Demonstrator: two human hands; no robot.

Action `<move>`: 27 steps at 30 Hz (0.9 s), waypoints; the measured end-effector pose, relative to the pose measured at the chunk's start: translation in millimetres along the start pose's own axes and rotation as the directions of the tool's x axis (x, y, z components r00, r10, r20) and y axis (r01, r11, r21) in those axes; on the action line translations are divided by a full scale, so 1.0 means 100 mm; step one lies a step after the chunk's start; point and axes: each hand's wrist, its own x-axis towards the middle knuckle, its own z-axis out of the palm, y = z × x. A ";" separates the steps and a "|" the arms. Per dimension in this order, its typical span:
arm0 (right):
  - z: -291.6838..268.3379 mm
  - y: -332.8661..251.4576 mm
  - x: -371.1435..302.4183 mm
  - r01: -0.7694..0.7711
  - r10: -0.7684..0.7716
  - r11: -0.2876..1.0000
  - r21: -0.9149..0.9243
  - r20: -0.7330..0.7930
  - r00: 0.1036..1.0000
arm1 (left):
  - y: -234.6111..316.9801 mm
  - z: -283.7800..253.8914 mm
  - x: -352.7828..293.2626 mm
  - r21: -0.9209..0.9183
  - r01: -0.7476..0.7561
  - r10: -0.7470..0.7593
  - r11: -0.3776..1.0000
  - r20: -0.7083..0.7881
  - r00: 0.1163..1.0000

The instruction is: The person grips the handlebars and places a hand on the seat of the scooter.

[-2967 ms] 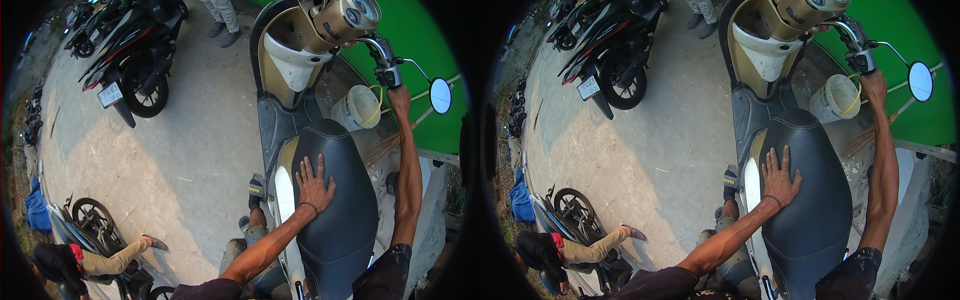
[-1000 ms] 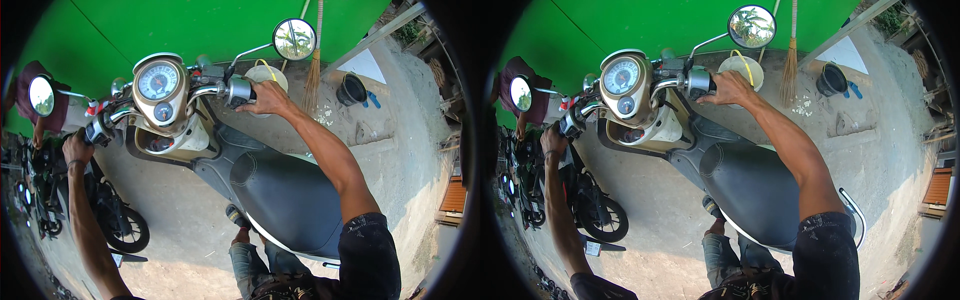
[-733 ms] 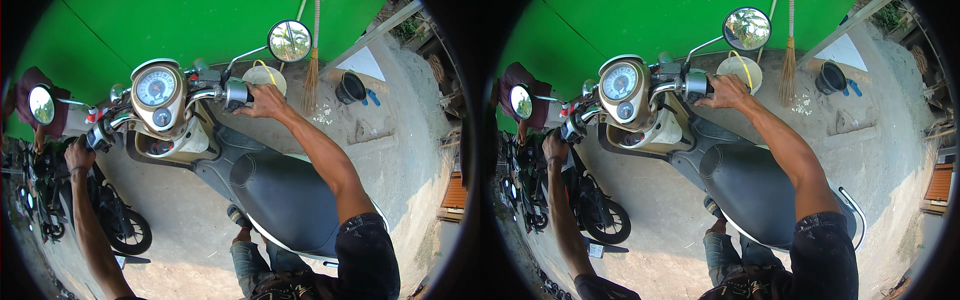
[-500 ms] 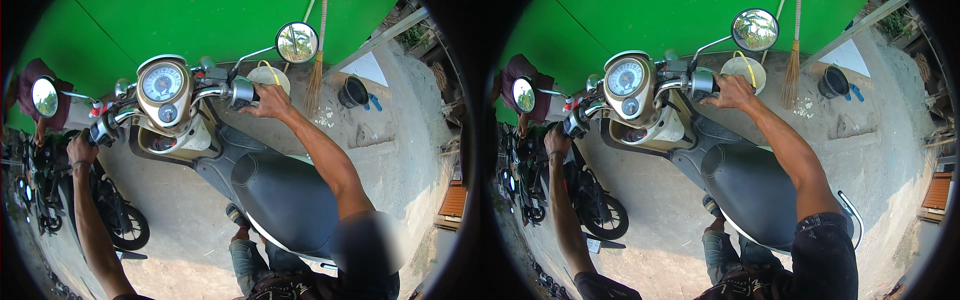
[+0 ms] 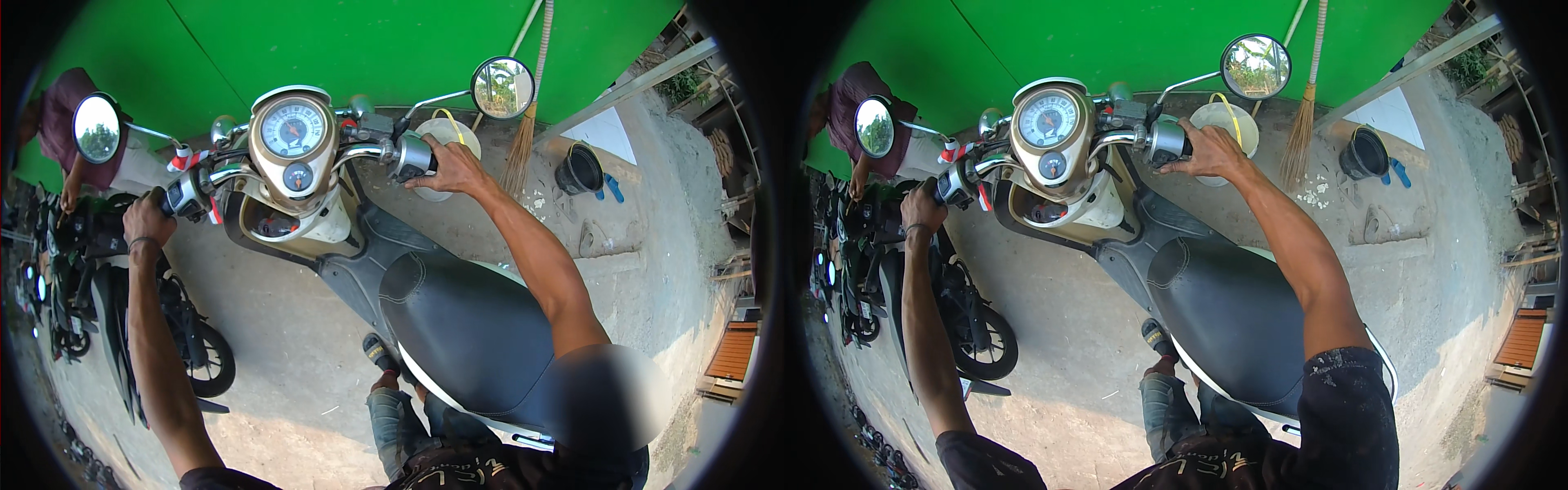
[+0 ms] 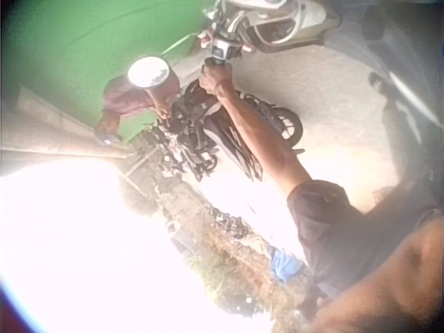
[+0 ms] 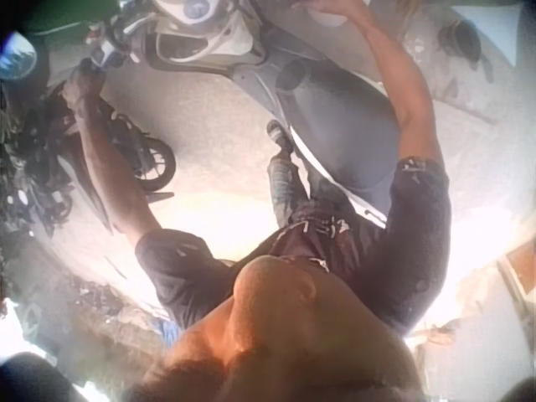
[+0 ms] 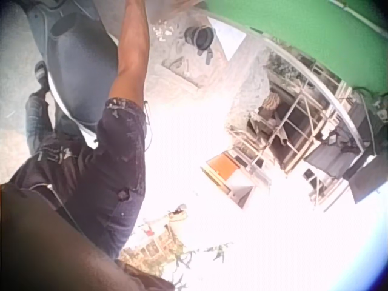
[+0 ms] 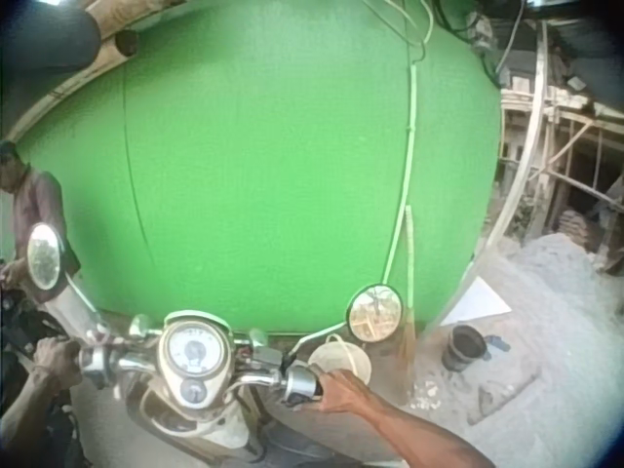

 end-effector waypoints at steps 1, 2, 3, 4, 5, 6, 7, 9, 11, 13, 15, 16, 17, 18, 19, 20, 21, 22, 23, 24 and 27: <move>-0.02 -0.02 0.01 0.004 -0.004 1.000 0.017 0.007 1.000 | 0.00 -0.01 0.00 0.001 0.014 -0.014 1.000 0.010 1.000; -0.03 -0.05 0.01 -0.002 0.002 1.000 0.000 0.015 1.000 | -0.01 -0.02 -0.01 0.002 0.027 -0.027 1.000 0.020 0.999; -0.03 -0.08 0.00 -0.008 0.008 1.000 -0.017 0.022 1.000 | -0.01 -0.03 -0.01 0.002 0.040 -0.040 0.999 0.029 0.999; -0.06 -0.12 0.00 -0.010 0.011 0.999 -0.038 0.027 1.000 | -0.01 -0.04 -0.02 0.002 0.041 -0.041 0.999 0.033 0.999; -0.04 -0.12 0.00 -0.011 0.011 0.999 -0.049 0.004 1.000 | -0.01 -0.04 -0.02 0.002 0.042 -0.042 0.999 0.036 0.998; 0.00 -0.09 -0.01 -0.011 0.009 0.998 -0.060 -0.019 1.000 | -0.02 -0.04 -0.02 0.003 0.044 -0.044 0.999 0.040 0.998; 0.03 -0.09 -0.03 -0.010 0.007 0.998 -0.069 -0.039 0.999 | -0.02 -0.02 -0.02 0.000 0.040 -0.040 0.999 0.027 0.999; 0.04 -0.06 -0.05 0.014 -0.024 0.992 -0.129 -0.078 0.997 | -0.05 0.01 -0.01 -0.004 0.033 -0.033 0.999 0.003 0.999; 0.08 -0.04 -0.06 0.010 -0.027 0.988 -0.155 -0.112 0.993 | -0.05 0.02 -0.02 0.001 0.019 -0.019 1.000 -0.008 1.000; 0.10 -0.03 -0.07 0.006 -0.026 0.988 -0.155 -0.123 0.992 | -0.05 0.03 -0.03 0.007 0.017 -0.017 1.000 -0.021 1.000; 0.13 -0.01 -0.08 0.013 -0.037 0.987 -0.160 -0.144 0.989 | -0.04 0.04 -0.02 0.001 0.011 -0.011 1.000 -0.025 1.000; 0.14 -0.01 -0.08 0.023 -0.051 0.986 -0.167 -0.162 0.986 | -0.04 0.03 -0.02 -0.002 0.008 -0.008 1.000 -0.031 0.999; 0.14 0.01 -0.08 0.033 -0.064 0.984 -0.173 -0.179 0.982 | -0.03 0.02 -0.01 -0.001 0.013 -0.013 1.000 -0.023 1.000; 0.14 0.02 -0.08 0.034 -0.064 0.986 -0.165 -0.179 0.982 | -0.02 0.01 -0.01 -0.001 0.018 -0.018 1.000 -0.016 1.000; 0.15 0.01 -0.08 0.037 -0.064 0.987 -0.155 -0.176 0.982 | -0.02 0.00 -0.02 0.002 0.024 -0.024 1.000 -0.007 1.000; 0.15 0.00 -0.08 0.040 -0.065 0.989 -0.146 -0.174 0.983 | -0.03 0.01 -0.02 0.001 0.024 -0.024 1.000 -0.006 1.000; 0.16 -0.01 -0.09 0.021 -0.045 0.989 -0.147 -0.156 0.987 | -0.04 0.03 -0.03 0.001 0.024 -0.024 1.000 -0.004 1.000; 0.15 -0.02 -0.08 0.005 -0.027 0.989 -0.151 -0.143 0.989 | -0.05 0.02 -0.02 -0.001 0.026 -0.026 1.000 -0.009 1.000; 0.14 -0.04 -0.08 -0.011 -0.010 0.988 -0.155 -0.130 0.991 | -0.06 0.02 -0.01 0.000 0.024 -0.024 1.000 -0.009 1.000; 0.13 -0.05 -0.08 -0.007 -0.017 0.987 -0.160 -0.146 0.989 | -0.06 0.02 -0.01 0.001 0.023 -0.023 1.000 -0.009 1.000; 0.19 -0.04 -0.09 0.019 -0.053 0.986 -0.164 -0.205 0.977 | -0.07 -0.01 -0.02 0.013 0.019 -0.019 1.000 0.000 1.000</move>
